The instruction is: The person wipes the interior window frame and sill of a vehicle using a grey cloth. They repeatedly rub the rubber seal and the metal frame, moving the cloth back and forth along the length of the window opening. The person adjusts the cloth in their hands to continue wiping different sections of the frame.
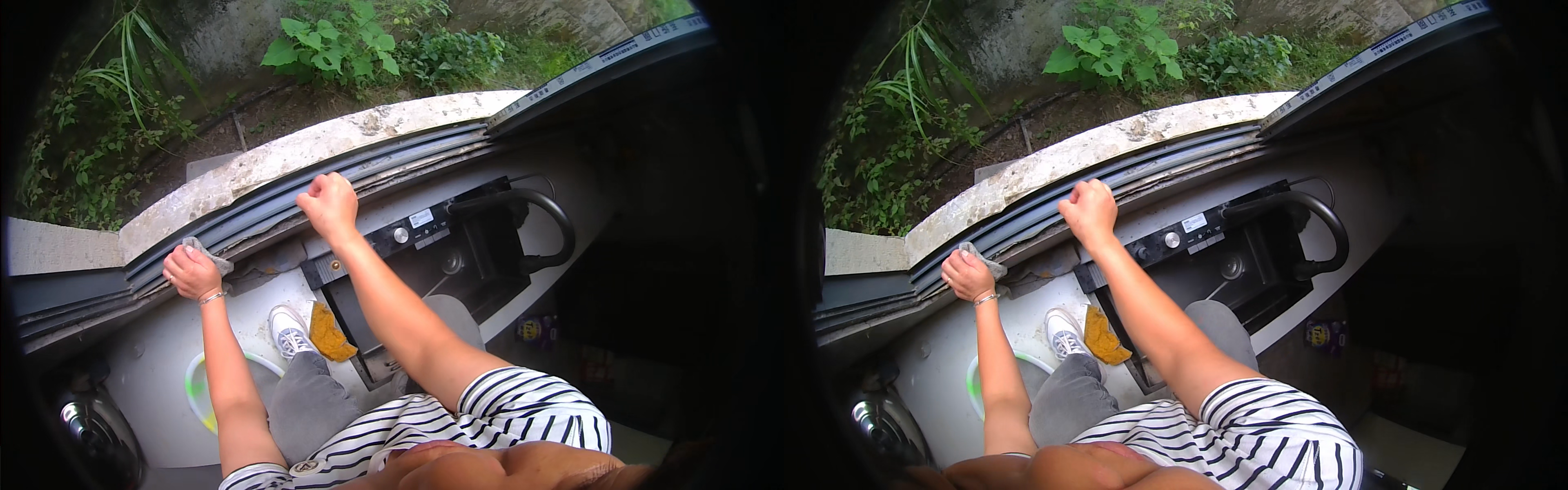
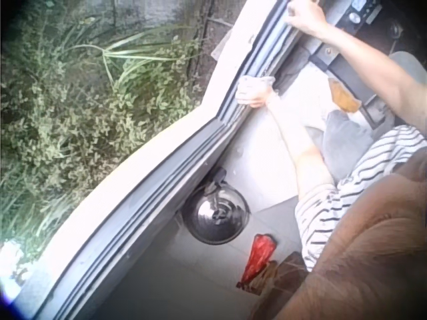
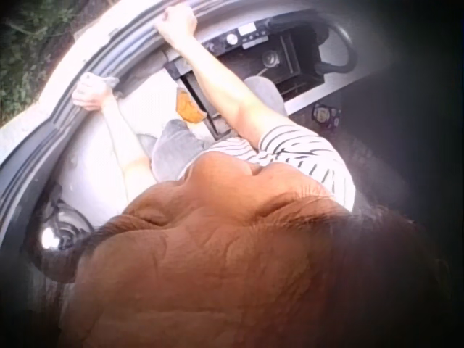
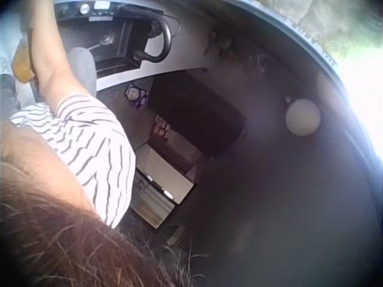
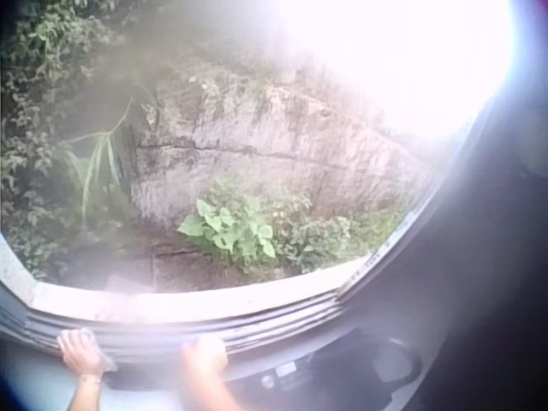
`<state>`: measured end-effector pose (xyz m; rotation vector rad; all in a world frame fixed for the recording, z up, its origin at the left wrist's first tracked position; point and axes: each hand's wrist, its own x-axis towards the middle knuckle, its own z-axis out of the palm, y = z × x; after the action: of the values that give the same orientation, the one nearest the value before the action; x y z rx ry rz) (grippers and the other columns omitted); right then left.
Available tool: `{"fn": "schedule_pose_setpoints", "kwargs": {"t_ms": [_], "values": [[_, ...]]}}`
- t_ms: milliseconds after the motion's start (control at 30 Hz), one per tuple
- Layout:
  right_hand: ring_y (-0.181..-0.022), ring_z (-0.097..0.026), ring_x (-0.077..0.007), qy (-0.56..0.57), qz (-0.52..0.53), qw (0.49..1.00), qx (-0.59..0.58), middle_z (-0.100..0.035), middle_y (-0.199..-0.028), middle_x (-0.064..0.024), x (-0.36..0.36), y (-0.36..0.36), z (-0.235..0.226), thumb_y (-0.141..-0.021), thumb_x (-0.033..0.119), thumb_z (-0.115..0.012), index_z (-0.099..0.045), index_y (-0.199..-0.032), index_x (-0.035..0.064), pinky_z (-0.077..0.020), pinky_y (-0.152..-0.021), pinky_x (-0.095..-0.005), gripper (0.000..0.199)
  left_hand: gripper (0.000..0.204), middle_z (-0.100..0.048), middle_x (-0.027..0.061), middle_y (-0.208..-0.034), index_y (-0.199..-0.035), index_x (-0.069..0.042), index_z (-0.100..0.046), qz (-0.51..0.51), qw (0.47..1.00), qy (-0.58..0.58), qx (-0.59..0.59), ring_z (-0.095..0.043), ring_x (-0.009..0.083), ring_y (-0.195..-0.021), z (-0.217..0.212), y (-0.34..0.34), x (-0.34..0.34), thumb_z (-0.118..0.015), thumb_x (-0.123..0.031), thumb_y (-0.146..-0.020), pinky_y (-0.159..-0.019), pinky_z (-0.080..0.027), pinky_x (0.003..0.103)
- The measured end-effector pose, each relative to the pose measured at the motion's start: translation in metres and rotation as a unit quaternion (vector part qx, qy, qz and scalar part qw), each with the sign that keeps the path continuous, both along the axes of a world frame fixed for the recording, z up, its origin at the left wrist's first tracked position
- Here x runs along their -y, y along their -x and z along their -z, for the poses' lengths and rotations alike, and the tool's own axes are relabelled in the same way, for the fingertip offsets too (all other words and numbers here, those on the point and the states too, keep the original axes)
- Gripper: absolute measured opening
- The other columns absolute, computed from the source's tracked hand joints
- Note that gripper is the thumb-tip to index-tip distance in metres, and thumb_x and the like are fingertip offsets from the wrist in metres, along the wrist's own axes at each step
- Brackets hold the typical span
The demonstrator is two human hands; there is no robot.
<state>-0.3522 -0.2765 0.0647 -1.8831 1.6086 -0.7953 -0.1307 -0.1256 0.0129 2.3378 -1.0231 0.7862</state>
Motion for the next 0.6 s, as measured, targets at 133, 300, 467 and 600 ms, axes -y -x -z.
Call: {"fn": "schedule_pose_setpoints", "kwargs": {"t_ms": [133,300,467,600], "values": [[-0.072,-0.054,-0.0152,-0.24,-0.02,0.765,0.597,-0.056,-0.077,-0.0041,0.061,0.036,-0.032,-0.082,0.022,-0.058,-0.059,-0.102,0.0006,-0.045,-0.065,-0.0267,0.029,0.013,-0.054,0.0119,-0.094,-0.094,-0.005,-0.057,-0.015,1.0,-0.005,0.014,-0.052,0.0307,-0.089,-0.004,-0.001,-0.001,-0.051,-0.015,-0.088,-0.078,-0.044,0.041],[-0.073,-0.058,-0.0125,-0.329,-0.198,0.867,0.318,-0.06,-0.094,-0.0088,0.027,0.048,-0.013,-0.095,0.038,-0.051,-0.047,-0.127,0.0013,-0.0495,-0.058,-0.025,0.05,0.007,-0.053,0.0079,-0.089,-0.09,0.001,-0.057,0.31,0.82,0.243,-0.416,-0.05,0.0179,-0.084,-0.048,0.037,-0.017,-0.053,-0.004,-0.089,-0.078,-0.041,0.028],[-0.097,-0.06,-0.0166,-0.56,-0.262,0.621,0.482,-0.06,-0.11,-0.0103,-0.037,0.032,-0.038,-0.09,0.034,-0.06,-0.046,-0.131,0.0026,-0.0521,-0.081,-0.0307,0.054,0.012,-0.049,0.0078,-0.084,-0.086,-0.001,-0.065,0.484,0.798,0.079,-0.349,-0.049,0.0202,-0.076,-0.134,0.09,0.007,-0.066,0.0,-0.074,-0.069,-0.041,0.027],[-0.1,-0.056,-0.013,-0.412,-0.339,0.758,0.374,-0.06,-0.108,-0.0065,-0.026,0.038,-0.071,-0.077,0.007,-0.068,-0.055,-0.119,0.0028,-0.0464,-0.088,-0.0276,0.044,0.1,-0.047,0.0032,-0.099,-0.133,-0.007,-0.044,0.458,0.606,0.061,-0.647,-0.046,0.0141,-0.083,-0.11,0.083,0.005,-0.088,-0.044,-0.05,-0.076,-0.042,0.028]]}}
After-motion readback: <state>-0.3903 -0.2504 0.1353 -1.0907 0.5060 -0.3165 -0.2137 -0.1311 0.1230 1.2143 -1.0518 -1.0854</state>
